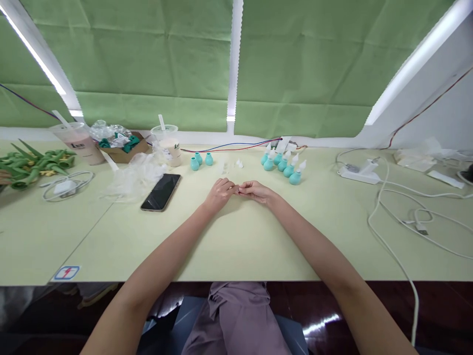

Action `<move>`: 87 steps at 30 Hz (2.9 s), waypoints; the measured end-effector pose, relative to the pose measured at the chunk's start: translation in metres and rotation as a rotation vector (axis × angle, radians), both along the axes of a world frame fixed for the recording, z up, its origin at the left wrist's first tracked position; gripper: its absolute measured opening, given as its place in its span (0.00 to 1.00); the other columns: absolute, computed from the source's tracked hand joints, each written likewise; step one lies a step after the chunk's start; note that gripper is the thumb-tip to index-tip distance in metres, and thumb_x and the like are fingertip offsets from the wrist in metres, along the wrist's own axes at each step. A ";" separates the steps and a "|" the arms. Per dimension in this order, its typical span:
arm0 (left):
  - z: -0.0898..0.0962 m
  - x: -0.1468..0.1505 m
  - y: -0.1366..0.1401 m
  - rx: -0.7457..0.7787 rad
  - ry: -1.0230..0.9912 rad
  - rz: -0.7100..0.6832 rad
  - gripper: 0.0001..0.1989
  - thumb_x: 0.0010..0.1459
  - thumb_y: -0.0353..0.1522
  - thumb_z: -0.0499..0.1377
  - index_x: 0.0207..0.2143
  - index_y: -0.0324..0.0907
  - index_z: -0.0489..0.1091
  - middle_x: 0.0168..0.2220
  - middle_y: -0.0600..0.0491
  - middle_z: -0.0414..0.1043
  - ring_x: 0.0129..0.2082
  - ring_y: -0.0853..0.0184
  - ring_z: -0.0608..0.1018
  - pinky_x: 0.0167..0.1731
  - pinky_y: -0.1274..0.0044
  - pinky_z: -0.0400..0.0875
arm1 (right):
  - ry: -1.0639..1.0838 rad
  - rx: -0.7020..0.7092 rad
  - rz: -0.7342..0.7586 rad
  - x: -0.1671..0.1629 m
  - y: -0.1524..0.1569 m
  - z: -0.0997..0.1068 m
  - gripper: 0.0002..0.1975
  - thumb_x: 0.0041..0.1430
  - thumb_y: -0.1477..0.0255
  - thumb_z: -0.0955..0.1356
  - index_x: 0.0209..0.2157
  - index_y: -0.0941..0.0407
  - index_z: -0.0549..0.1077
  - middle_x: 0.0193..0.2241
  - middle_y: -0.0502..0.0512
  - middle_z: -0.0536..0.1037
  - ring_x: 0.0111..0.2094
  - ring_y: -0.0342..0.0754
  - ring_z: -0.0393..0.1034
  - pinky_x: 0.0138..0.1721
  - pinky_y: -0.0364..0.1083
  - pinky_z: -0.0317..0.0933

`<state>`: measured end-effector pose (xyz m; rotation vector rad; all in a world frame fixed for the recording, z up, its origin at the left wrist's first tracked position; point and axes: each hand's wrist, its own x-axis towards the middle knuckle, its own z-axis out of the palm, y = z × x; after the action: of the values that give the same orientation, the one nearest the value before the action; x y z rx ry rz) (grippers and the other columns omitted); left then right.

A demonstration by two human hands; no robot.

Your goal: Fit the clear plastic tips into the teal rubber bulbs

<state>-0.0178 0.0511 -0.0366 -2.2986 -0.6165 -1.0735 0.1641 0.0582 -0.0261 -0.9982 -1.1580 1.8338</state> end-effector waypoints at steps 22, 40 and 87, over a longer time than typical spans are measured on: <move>-0.008 -0.002 0.013 -0.440 -0.389 0.011 0.11 0.55 0.39 0.58 0.31 0.43 0.76 0.28 0.51 0.75 0.29 0.68 0.70 0.31 0.73 0.66 | -0.174 0.542 -0.430 -0.029 -0.008 -0.005 0.14 0.38 0.60 0.74 0.24 0.55 0.76 0.30 0.52 0.75 0.28 0.43 0.69 0.32 0.44 0.69; -0.004 -0.002 0.011 -0.260 -0.244 0.038 0.12 0.60 0.35 0.53 0.33 0.39 0.74 0.28 0.50 0.74 0.30 0.68 0.69 0.32 0.74 0.65 | -0.022 0.324 -0.437 -0.037 -0.016 -0.007 0.19 0.34 0.58 0.75 0.25 0.56 0.72 0.28 0.50 0.75 0.31 0.44 0.71 0.37 0.46 0.70; -0.006 0.005 0.010 -0.375 -0.433 0.025 0.10 0.58 0.37 0.56 0.35 0.42 0.75 0.30 0.52 0.74 0.31 0.68 0.70 0.33 0.74 0.66 | -0.222 0.700 -0.552 -0.034 -0.023 0.000 0.09 0.46 0.61 0.71 0.28 0.51 0.78 0.38 0.52 0.77 0.44 0.49 0.70 0.45 0.47 0.66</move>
<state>-0.0132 0.0608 -0.0424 -2.3622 -1.0902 -1.5725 0.1303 0.0349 -0.0258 -0.9741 -1.3458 0.8057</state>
